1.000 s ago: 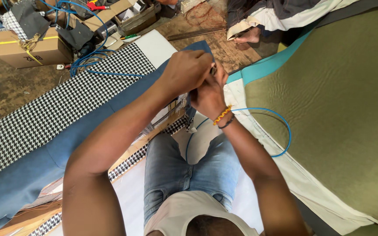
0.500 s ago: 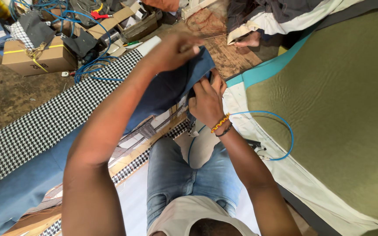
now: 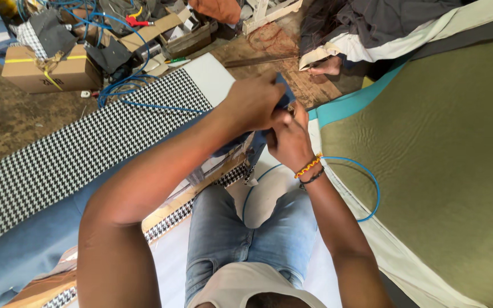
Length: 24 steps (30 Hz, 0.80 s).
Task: The person uses a pneumatic staple gun to attach blue fabric to a rectangular furniture frame. They pull the fabric taut, staple it along the edges, and fold the corners to secure the covering.
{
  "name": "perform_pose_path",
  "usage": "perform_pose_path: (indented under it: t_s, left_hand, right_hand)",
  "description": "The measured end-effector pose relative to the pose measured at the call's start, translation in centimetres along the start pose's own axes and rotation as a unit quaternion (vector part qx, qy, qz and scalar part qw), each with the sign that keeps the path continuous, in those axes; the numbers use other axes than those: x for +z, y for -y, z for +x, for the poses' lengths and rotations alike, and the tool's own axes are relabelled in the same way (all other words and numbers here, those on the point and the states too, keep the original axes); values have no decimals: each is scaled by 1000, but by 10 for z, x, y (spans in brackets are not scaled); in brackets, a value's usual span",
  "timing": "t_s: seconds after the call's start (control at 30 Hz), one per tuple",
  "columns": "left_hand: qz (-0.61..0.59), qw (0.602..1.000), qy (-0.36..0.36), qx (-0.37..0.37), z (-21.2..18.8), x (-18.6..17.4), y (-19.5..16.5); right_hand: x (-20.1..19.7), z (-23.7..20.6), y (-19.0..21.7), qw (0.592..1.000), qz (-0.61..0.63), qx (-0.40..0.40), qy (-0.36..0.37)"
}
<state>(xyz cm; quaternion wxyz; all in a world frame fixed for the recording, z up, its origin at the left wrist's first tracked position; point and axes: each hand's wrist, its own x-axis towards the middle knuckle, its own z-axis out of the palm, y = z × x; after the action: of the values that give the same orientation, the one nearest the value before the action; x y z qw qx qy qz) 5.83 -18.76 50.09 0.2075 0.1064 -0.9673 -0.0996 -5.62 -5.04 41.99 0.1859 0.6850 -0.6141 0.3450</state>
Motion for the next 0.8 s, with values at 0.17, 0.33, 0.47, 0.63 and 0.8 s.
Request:
perform_pose_path:
  t_s: [0.17, 0.33, 0.47, 0.63, 0.8]
  left_hand:
    - [-30, 995, -86, -40, 1, 17, 1]
    - [-162, 980, -101, -53, 4, 21, 11]
    - [-146, 981, -130, 7, 7, 19, -4]
    - [-134, 988, -70, -16, 6, 0, -1]
    - [-179, 981, -74, -13, 1, -14, 23]
  right_hand:
    - [-1, -3, 7, 999, -33, -4, 4]
    - [5, -1, 19, 999, -41, 17, -1]
    - [24, 6, 25, 998, -18, 29, -55]
    - [21, -16, 20, 991, 107, 20, -83]
    - [4, -20, -2, 970, 139, 91, -177]
